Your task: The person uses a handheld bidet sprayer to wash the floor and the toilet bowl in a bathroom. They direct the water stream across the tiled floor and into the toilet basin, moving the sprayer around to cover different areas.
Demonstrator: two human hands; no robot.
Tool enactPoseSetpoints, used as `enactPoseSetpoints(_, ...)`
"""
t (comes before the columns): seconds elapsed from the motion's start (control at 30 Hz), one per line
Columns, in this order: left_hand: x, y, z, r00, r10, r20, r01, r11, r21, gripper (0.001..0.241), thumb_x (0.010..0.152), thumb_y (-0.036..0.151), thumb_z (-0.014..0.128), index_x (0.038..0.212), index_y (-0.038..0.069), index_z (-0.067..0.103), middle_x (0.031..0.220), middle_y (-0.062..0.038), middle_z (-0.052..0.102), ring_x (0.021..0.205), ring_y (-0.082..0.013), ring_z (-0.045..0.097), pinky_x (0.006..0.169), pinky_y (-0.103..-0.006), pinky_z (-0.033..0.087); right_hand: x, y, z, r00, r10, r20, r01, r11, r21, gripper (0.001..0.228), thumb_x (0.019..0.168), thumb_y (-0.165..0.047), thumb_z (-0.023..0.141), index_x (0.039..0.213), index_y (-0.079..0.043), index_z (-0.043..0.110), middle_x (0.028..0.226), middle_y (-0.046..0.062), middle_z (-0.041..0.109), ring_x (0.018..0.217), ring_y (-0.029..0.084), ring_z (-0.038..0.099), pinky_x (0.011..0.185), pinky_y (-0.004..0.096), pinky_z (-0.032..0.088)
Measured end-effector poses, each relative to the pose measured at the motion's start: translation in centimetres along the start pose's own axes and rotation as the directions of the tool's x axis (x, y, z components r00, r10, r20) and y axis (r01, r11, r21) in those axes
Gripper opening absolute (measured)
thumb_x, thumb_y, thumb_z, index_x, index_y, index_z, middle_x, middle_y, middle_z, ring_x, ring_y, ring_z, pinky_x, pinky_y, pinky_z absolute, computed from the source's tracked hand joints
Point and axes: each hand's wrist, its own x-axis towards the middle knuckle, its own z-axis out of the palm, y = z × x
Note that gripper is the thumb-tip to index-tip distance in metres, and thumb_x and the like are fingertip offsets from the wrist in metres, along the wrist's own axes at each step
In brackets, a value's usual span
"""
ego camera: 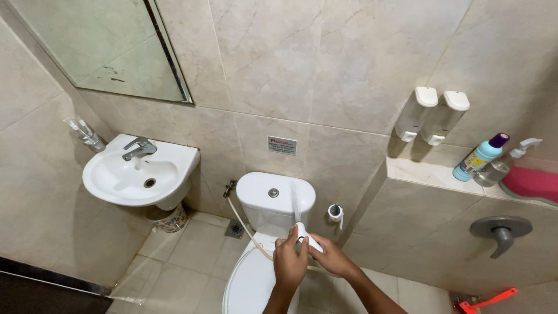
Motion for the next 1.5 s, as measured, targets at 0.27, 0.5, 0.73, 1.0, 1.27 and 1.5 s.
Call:
enactPoseSetpoints(0.27, 0.3, 1.1, 0.1, 0.998, -0.045, 0.035, 0.044, 0.999, 0.017, 0.051, 0.094, 0.026, 0.065, 0.138, 0.002, 0.060, 0.137, -0.016, 0.065, 0.105, -0.0324, 0.064, 0.096, -0.0401, 0.051, -0.1, -0.4, -0.5, 1.000, 0.014, 0.002, -0.014, 1.000, 0.002, 0.052, 0.101, -0.034, 0.057, 0.146, -0.011, 0.054, 0.134, 0.008, 0.070, 0.122, 0.018, 0.065, 0.105, 0.037, 0.050)
enactPoseSetpoints(0.5, 0.1, 1.5, 0.6, 1.000, -0.022, 0.000, 0.022, 1.000, 0.007, 0.051, 0.093, 0.025, 0.065, 0.137, 0.000, 0.061, 0.133, -0.016, 0.068, 0.102, -0.0334, 0.065, 0.094, -0.0407, 0.052, 0.9, 2.4, -1.3, 0.999, -0.028, 0.026, 0.028, 0.999, 0.021, 0.050, 0.102, -0.031, 0.057, 0.145, -0.008, 0.053, 0.133, 0.007, 0.069, 0.122, 0.016, 0.064, 0.105, 0.036, 0.049)
enactPoseSetpoints(0.73, 0.5, 2.2, 1.4, 0.997, -0.060, -0.038, 0.061, 0.998, 0.026, 0.050, 0.093, 0.026, 0.067, 0.135, 0.000, 0.062, 0.131, -0.017, 0.068, 0.103, -0.0328, 0.065, 0.093, -0.0408, 0.052, 1.7, 2.7, -2.8, 0.987, -0.117, 0.106, 0.108, 0.991, 0.080, 0.045, 0.101, -0.027, 0.060, 0.139, -0.003, 0.059, 0.120, 0.008, 0.073, 0.110, 0.016, 0.066, 0.098, 0.035, 0.052)
enactPoseSetpoints(1.0, 0.8, 3.0, 3.4, 0.989, -0.070, -0.132, 0.076, 0.996, 0.042, 0.053, 0.092, 0.028, 0.068, 0.137, 0.001, 0.062, 0.131, -0.017, 0.069, 0.101, -0.0323, 0.064, 0.093, -0.0397, 0.053, 2.4, 2.3, -5.0, 0.972, -0.181, 0.149, 0.174, 0.983, 0.055, 0.042, 0.101, -0.025, 0.062, 0.135, -0.001, 0.061, 0.119, 0.006, 0.073, 0.111, 0.014, 0.063, 0.100, 0.033, 0.049)
enactPoseSetpoints(1.27, 1.4, 4.1, 5.0, 0.978, -0.111, -0.178, 0.121, 0.992, 0.046, 0.055, 0.092, 0.029, 0.068, 0.137, 0.000, 0.060, 0.132, -0.017, 0.068, 0.099, -0.0319, 0.063, 0.090, -0.0398, 0.053, 4.2, 3.4, -6.9, 0.953, -0.194, 0.233, 0.171, 0.979, 0.113, 0.041, 0.100, -0.024, 0.061, 0.135, -0.002, 0.060, 0.119, 0.005, 0.072, 0.110, 0.013, 0.064, 0.098, 0.032, 0.050)
enactPoseSetpoints(1.5, 1.7, 5.3, 6.0, 0.955, -0.228, -0.188, 0.240, 0.970, 0.045, 0.056, 0.091, 0.031, 0.067, 0.140, 0.004, 0.059, 0.120, -0.017, 0.073, 0.097, -0.0303, 0.064, 0.087, -0.0392, 0.055, 5.4, 4.3, -8.4, 0.940, -0.164, 0.299, 0.146, 0.986, 0.083, 0.040, 0.100, -0.025, 0.061, 0.134, -0.003, 0.061, 0.116, 0.005, 0.073, 0.107, 0.012, 0.065, 0.096, 0.031, 0.051)
